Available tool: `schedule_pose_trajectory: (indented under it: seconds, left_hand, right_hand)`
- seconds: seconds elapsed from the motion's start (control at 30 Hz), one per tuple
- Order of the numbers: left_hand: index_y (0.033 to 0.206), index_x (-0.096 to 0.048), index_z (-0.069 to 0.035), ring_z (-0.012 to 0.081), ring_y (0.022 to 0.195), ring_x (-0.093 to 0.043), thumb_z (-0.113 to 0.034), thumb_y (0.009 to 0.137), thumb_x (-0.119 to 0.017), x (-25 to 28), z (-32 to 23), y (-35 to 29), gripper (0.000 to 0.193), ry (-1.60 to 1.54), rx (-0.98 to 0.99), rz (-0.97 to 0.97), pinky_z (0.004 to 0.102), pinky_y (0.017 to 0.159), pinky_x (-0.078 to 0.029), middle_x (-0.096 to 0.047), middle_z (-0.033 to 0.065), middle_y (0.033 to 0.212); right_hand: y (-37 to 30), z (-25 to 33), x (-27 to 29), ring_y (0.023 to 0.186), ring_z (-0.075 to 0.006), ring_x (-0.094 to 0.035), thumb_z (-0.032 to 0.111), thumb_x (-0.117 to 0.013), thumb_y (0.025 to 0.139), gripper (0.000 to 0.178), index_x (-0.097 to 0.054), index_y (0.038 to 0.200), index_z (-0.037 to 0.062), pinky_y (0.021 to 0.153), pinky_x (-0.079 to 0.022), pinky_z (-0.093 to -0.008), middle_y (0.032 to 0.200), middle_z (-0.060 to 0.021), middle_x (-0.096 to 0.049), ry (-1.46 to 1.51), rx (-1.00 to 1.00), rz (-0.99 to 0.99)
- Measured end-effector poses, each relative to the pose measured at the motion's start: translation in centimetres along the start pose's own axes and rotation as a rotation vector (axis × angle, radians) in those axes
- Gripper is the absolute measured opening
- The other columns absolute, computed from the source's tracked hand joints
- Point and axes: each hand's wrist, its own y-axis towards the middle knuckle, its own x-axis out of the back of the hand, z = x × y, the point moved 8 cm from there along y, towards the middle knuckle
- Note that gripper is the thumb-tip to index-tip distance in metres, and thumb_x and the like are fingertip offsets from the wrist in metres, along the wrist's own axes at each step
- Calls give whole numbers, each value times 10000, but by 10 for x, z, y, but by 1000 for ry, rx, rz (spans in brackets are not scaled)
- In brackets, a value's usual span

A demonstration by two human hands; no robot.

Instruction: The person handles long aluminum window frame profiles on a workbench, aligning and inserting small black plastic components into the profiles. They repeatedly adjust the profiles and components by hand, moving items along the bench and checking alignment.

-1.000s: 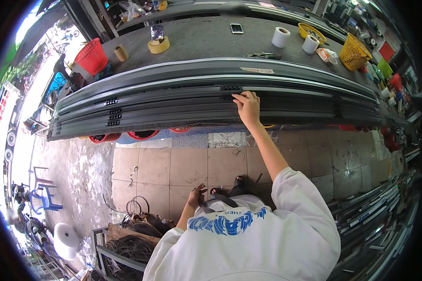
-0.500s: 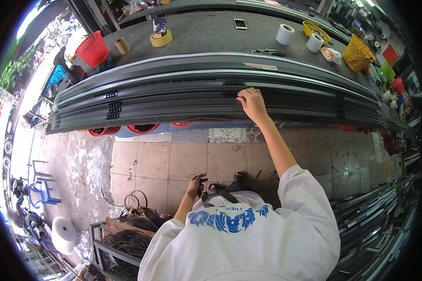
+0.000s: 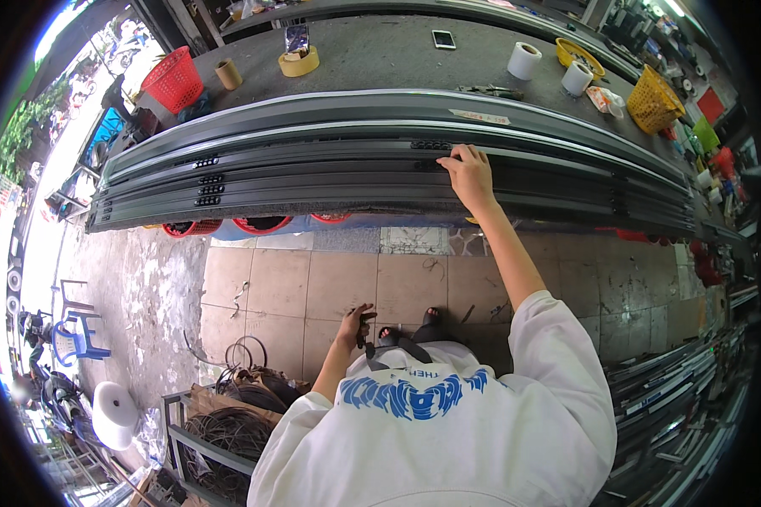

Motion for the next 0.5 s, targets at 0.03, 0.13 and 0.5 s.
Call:
schedule_pose_trajectory:
  seconds: [0.03, 0.13, 0.5]
  left_hand:
    - [1302, -602, -103, 90, 503, -359, -345, 1002, -527, -3, -10, -3, 393, -1, -42, 9, 259, 465, -352, -671, 114, 1114]
    - [1291, -608, -131, 77, 532, -349, -373, 992, -568, -14, -43, -12, 387, 36, -134, 26, 235, 479, -331, -644, 73, 1062]
    - [1170, -568, -93, 77, 529, -325, -358, 1041, -509, -131, -134, -70, 301, -344, -257, 328, 254, 471, -280, -458, -8, 721]
  right_hand:
    - [-1, -2, 0, 948, -231, -599, 79, -724, 822, 168, -797, 952, 156, 832, -463, -392, 931, -13, -604, 17, -23, 28]
    - [-9, 1, 3, 977, -240, -595, 107, -694, 852, 185, -784, 1009, 142, 867, -450, -402, 965, -16, -626, 9, -4, 67]
    - [-44, 20, 45, 1201, -340, -514, 180, -582, 978, 497, -471, 1461, 142, 989, -413, -446, 1290, -137, -562, 35, -143, -13]
